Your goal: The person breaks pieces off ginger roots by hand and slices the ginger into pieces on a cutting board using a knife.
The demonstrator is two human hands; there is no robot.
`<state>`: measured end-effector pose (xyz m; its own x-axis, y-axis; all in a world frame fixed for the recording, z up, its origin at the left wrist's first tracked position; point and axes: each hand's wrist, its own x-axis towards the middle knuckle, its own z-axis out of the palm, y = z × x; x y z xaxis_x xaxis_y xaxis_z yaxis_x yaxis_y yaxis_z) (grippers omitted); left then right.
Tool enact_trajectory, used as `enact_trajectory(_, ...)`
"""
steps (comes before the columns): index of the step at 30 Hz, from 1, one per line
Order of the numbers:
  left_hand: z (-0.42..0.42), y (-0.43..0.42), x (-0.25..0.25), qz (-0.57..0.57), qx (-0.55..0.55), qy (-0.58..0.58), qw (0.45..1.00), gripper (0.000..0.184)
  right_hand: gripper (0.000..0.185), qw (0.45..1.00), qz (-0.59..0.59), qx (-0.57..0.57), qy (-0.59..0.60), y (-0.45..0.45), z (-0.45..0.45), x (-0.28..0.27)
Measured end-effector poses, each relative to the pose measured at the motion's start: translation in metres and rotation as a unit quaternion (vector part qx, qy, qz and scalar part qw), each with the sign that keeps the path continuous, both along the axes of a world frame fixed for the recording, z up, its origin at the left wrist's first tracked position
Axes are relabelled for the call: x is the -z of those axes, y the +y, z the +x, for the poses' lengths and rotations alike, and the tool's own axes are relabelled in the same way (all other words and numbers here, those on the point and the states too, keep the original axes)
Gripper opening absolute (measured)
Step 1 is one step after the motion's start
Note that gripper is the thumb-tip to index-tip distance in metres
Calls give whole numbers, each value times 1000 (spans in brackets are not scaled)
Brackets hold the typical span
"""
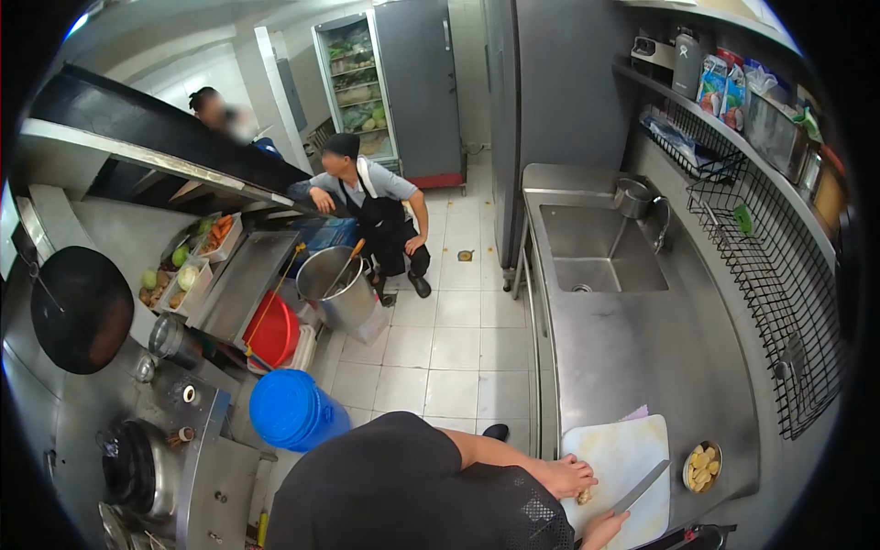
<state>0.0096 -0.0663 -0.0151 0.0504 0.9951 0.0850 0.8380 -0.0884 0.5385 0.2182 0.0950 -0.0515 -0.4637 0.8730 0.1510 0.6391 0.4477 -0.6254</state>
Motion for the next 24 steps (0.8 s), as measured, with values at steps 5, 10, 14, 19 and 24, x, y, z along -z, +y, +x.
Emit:
enact_trajectory(5,1,-2,0,13,2,4,1000,58,37,989,-136,8,-55,-8,9,-30)
enact_trajectory(10,5,-2,-7,9,-14,-12,1000,58,38,990,-135,0,-37,10,16,11)
enact_trajectory(14,9,-2,0,44,-41,2,998,58,38,993,-94,1,-67,-9,8,-27)
enact_trajectory(19,16,-1,-10,29,-58,26,998,57,39,991,-85,-24,-97,-13,9,-50)
enact_trajectory(24,14,13,4,52,-46,35,997,56,44,980,-107,-17,-165,6,14,-32)
